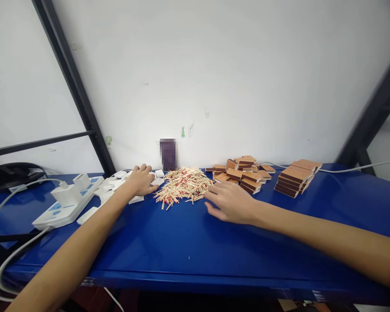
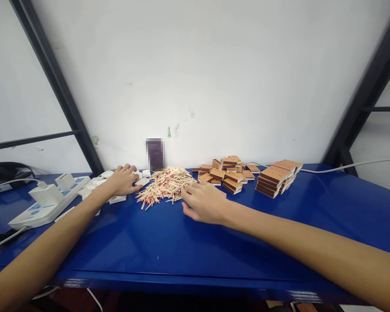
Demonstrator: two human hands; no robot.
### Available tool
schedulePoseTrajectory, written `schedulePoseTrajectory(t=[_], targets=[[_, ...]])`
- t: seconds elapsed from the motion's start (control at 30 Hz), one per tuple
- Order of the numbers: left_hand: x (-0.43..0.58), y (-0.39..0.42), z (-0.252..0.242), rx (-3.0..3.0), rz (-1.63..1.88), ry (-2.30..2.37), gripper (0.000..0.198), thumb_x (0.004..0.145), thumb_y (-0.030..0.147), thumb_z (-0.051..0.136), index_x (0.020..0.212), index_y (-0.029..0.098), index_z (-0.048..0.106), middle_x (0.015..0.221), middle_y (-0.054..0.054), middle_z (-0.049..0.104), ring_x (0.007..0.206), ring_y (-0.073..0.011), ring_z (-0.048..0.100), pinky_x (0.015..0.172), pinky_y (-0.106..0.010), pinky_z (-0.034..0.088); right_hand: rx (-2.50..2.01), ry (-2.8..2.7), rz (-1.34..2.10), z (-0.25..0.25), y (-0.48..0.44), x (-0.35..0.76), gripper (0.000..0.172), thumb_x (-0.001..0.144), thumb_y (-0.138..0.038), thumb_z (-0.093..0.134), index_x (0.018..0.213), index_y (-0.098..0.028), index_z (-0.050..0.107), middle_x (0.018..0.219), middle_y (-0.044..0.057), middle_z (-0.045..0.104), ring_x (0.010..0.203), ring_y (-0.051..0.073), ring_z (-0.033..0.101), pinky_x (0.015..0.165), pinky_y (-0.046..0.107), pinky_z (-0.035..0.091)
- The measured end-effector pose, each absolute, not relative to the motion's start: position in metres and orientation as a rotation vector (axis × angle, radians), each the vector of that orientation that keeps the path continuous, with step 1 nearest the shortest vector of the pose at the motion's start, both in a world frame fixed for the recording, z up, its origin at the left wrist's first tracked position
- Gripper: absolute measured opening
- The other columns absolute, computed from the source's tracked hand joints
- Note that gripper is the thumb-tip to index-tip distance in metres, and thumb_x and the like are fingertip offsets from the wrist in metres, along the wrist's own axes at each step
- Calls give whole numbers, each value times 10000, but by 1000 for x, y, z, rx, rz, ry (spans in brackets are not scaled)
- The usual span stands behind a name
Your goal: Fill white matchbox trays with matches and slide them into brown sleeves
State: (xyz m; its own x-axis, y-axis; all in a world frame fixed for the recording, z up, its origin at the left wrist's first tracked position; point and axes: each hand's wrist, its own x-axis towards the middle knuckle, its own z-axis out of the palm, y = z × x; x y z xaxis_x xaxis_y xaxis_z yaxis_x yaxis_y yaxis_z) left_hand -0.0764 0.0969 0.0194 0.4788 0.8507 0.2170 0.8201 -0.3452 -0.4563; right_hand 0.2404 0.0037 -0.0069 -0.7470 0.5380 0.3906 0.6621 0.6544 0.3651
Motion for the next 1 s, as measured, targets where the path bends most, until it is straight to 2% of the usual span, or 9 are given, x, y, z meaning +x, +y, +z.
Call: schedulePoseTrajectory(t=[0.2,0.4,0.47,0.57,0.6,0.67,0.77,0.9,1.0], targets=[[-76,97,14,-2222,79,-1390,368,857,438,550,903,121,732,1119,-203,587,1086,-380,497,881,-507,405,-927,-2696,-479,-20,20,224,162,920,-195,500,945,-138,649,960,119,657,857,233,598,758,355,427],[-74,98,11,-2280,-28,-1303,269,913,271,462,944,142,696,1138,-180,578,1084,-355,490,896,-516,390,-875,-2734,-312,-27,40,231,208,943,-163,471,1018,-143,664,971,104,654,878,212,607,790,341,468],[-69,91,19,-2309,-94,-1253,263,928,269,443,938,157,680,1189,-158,559,1115,-342,468,923,-511,380,-819,-2748,-232,-27,40,234,223,948,-160,477,1053,-155,674,986,96,659,896,204,609,811,335,473],[-53,69,29,-2412,-239,-1125,232,936,297,448,920,187,651,1249,-95,532,1156,-280,442,954,-422,394,-710,-2744,-24,-27,34,239,216,941,-165,510,1052,-173,695,968,87,662,892,196,608,816,331,475],[-45,59,30,-2536,-388,-984,206,919,281,471,874,176,641,1207,-94,549,1121,-263,457,954,-407,397,-681,-2731,45,-26,30,241,213,938,-167,519,1048,-177,701,957,82,661,886,192,608,814,328,475],[-26,37,28,-2728,-584,-730,158,878,225,491,803,166,616,1112,-87,576,1045,-236,483,930,-386,410,-645,-2694,139,-27,24,244,209,930,-164,527,1042,-177,703,934,75,658,860,180,608,799,315,476],[0,6,17,-2919,-566,-432,53,769,168,547,771,171,600,1028,-66,586,932,-207,503,870,-364,429,-635,-2628,205,-28,16,247,183,899,-146,534,994,-157,689,874,65,649,794,169,596,740,294,471],[20,-18,0,-3077,-545,-281,13,732,176,583,744,174,585,1019,-72,588,904,-203,517,852,-351,453,-746,-2492,362,-31,11,246,113,825,-131,569,896,-162,652,729,4,593,655,132,540,616,245,435],[25,-23,-6,-3168,-530,-262,29,721,161,590,720,184,571,1003,-69,599,911,-211,531,871,-357,457,-827,-2406,476,-33,8,244,144,821,-157,586,948,-162,654,644,-39,532,573,111,486,552,227,392]])
